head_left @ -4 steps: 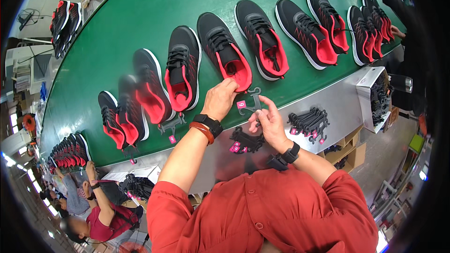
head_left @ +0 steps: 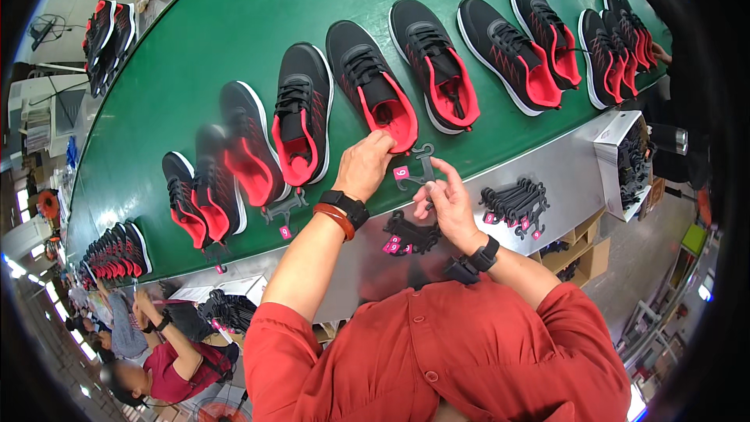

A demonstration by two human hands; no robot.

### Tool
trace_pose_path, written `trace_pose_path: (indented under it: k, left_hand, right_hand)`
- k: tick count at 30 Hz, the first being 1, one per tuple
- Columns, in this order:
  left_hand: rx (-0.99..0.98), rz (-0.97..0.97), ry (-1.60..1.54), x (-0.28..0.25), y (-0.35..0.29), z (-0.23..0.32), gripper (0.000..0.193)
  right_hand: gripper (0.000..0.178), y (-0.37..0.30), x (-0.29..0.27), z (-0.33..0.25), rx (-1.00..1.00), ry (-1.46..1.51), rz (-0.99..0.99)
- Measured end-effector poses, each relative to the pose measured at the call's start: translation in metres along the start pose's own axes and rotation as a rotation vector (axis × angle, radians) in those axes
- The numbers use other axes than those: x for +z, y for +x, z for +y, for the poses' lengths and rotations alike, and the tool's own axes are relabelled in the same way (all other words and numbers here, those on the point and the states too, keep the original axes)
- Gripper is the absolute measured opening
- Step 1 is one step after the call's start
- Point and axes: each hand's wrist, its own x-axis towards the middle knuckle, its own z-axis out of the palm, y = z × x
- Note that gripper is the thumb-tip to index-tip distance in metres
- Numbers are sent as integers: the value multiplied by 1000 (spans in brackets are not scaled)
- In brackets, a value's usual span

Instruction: The recorder is attaching size tags or small clips to sneakers on a factory production line.

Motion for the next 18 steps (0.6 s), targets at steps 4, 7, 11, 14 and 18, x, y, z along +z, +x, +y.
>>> trace_pose_path:
  k: [4, 7, 11, 14, 18]
  left_hand:
    - [-3, 5, 1, 1, 1, -1, 21]
    - [13, 12, -4, 1, 8, -4, 21]
    - [29, -27, 30, -1, 11, -8, 19]
    - [52, -62, 65, -4, 13, -10, 19]
    - [70, -88, 79, -8, 18, -9, 19]
  right_hand:
    - [47, -1, 3, -5, 66, 41, -18]
    - [47, 4, 5, -2, 79, 108, -45]
    - [47, 5, 6, -2, 103, 94, -77]
    - [47, 11, -7, -8, 107, -234, -127]
    - [44, 13, -6, -4, 28, -194, -65]
